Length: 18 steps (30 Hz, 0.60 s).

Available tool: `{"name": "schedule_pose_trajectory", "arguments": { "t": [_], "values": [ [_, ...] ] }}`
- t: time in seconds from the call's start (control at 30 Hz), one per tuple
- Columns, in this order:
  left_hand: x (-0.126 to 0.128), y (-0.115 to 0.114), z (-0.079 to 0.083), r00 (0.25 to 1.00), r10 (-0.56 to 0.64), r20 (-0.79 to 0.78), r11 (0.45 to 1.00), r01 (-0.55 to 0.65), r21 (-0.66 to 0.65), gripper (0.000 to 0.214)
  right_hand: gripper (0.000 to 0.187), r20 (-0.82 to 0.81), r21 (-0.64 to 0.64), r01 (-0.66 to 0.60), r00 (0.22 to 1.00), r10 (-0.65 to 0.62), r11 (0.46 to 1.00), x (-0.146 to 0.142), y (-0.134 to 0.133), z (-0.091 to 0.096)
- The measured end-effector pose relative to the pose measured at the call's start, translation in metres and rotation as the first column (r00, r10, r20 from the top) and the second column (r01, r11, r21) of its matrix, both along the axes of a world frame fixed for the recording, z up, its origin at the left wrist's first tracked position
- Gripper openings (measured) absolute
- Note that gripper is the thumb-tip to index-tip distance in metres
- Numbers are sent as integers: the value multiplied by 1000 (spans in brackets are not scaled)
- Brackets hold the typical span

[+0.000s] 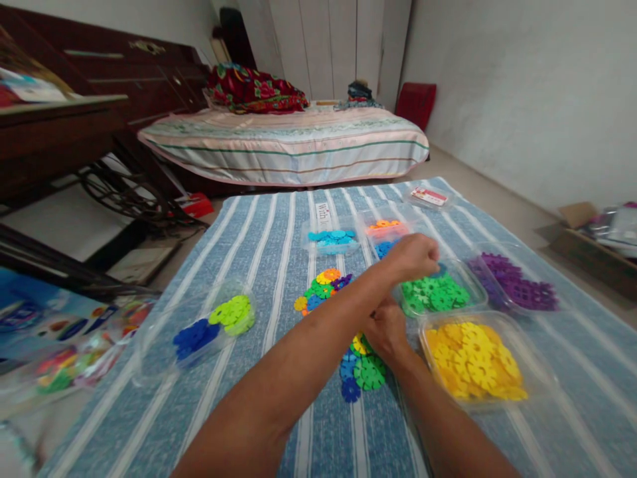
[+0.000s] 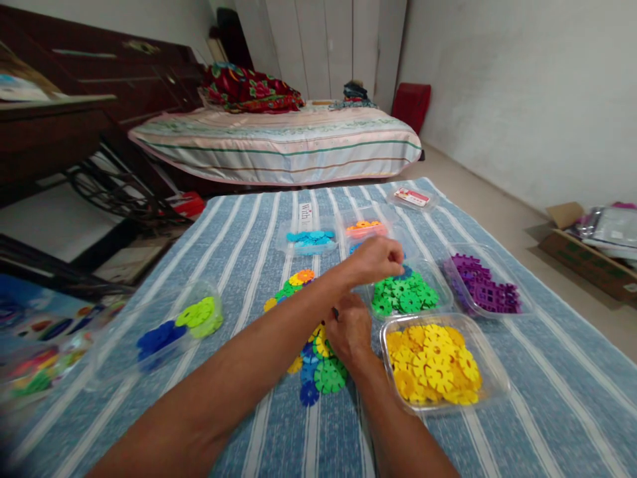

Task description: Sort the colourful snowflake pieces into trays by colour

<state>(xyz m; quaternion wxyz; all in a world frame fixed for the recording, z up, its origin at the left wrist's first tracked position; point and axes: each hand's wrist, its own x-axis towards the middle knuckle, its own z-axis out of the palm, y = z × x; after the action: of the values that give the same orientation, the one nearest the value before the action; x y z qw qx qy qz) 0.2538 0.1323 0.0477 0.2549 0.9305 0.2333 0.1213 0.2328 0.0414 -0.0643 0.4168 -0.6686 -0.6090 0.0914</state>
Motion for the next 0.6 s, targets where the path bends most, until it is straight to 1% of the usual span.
{"name": "schedule_pose_trajectory", "arguments": {
  "t": [0.07, 0.1, 0.13, 0.17, 0.23, 0.3, 0.4, 0.43, 0.5, 0.6],
  "values": [
    [-11, 16, 7, 978, 186, 90, 981, -190, 43, 23, 15, -18, -25, 4, 1000, -5, 1000, 0, 0, 2],
    [-18, 21, 9, 964, 243, 107, 966, -251, 66, 26, 16, -26, -31, 5, 1000, -5, 999, 1, 0, 3],
    [-28, 24, 11, 957, 273, 102, 956, -282, 85, 26, 17, -33, -31, 1, 999, -2, 1000, 1, 0, 4],
    [-39, 25, 12, 958, 276, 76, 954, -283, 99, 23, 18, -37, -26, -2, 999, 1, 1000, 2, 0, 5],
    [-64, 18, 12, 969, 247, -17, 964, -244, 103, 16, 18, -34, -23, -3, 999, 3, 1000, 2, 0, 6],
    [-91, 3, 9, 968, 211, -135, 976, -200, 92, 15, 17, -14, -30, 7, 1000, -7, 1000, 3, -1, 6],
    [-132, -28, 0, 932, 179, -316, 983, -156, 97, 14, 17, 12, -37, 16, 1000, -15, 999, 3, -1, 4],
    [-143, -38, -4, 908, 203, -366, 979, -178, 100, 17, 17, 14, -35, 11, 1000, -11, 999, 3, -1, 4],
    [-163, -58, -12, 869, 228, -439, 972, -228, 54, 21, 16, 7, -24, 0, 1000, 0, 1000, 4, -1, 2],
    [-180, -83, -22, 841, 256, -476, 953, -304, -24, 22, 16, 5, -9, -5, 1000, 5, 1000, 5, -2, 1]
  ]
}}
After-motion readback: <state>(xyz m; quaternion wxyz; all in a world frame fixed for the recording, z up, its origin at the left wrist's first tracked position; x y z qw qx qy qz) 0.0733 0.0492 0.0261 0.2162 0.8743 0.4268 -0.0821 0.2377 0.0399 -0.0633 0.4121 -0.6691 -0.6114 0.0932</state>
